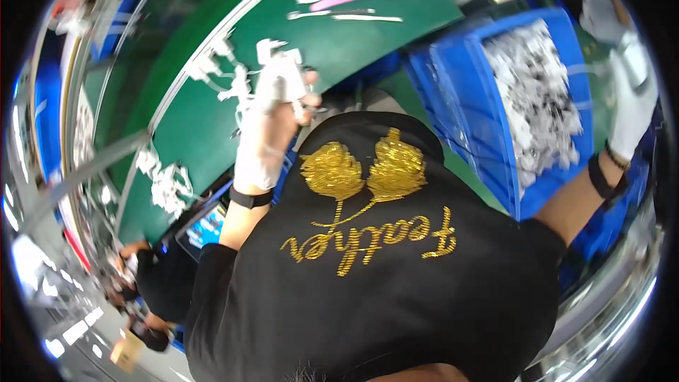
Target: The person picks up power adapters from the table, inspects them by turning them over in their hands, and places them into a blue bin.
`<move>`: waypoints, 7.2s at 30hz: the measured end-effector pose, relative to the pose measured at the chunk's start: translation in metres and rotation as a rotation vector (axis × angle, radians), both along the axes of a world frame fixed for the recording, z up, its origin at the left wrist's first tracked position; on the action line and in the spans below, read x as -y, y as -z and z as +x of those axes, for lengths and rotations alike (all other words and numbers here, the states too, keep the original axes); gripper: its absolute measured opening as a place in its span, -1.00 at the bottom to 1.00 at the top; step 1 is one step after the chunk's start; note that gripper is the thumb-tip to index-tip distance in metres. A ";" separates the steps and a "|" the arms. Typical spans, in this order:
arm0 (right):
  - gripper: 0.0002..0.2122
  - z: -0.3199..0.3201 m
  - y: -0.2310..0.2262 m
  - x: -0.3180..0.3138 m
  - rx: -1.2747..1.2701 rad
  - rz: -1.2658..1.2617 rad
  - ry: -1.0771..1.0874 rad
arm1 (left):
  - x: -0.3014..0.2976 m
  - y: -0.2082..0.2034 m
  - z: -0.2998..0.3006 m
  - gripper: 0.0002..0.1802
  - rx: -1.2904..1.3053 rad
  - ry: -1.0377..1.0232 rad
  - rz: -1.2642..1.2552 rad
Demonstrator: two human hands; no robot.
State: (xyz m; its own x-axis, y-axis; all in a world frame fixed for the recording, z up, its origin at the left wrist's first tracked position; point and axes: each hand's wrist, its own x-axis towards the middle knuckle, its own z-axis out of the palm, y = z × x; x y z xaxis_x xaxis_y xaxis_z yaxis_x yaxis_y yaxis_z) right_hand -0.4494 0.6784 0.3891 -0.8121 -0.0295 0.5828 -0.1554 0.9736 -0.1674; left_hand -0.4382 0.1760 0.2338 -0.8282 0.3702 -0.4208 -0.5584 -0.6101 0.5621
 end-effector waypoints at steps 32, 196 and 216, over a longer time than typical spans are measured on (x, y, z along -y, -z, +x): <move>-0.33 -0.140 0.381 0.485 0.895 -0.090 -0.432 | 0.072 -0.054 0.021 -0.21 -0.327 -0.364 -0.357; -0.61 0.009 0.199 0.096 0.565 -0.427 0.027 | 0.134 0.089 -0.065 -0.56 -0.248 -0.300 -1.812; -0.56 -0.114 0.261 0.404 0.969 -1.562 -0.554 | 0.178 -0.027 -0.107 -0.65 -0.581 -0.810 -0.465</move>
State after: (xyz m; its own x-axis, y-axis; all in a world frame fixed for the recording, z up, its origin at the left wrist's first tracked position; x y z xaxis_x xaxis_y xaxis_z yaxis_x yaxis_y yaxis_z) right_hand -0.5635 0.2748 0.1285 -0.9120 -0.3363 -0.2349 0.3195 -0.2233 -0.9209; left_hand -0.5450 -0.0017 0.2607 -0.8711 -0.4660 0.1547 0.3363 -0.3368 0.8795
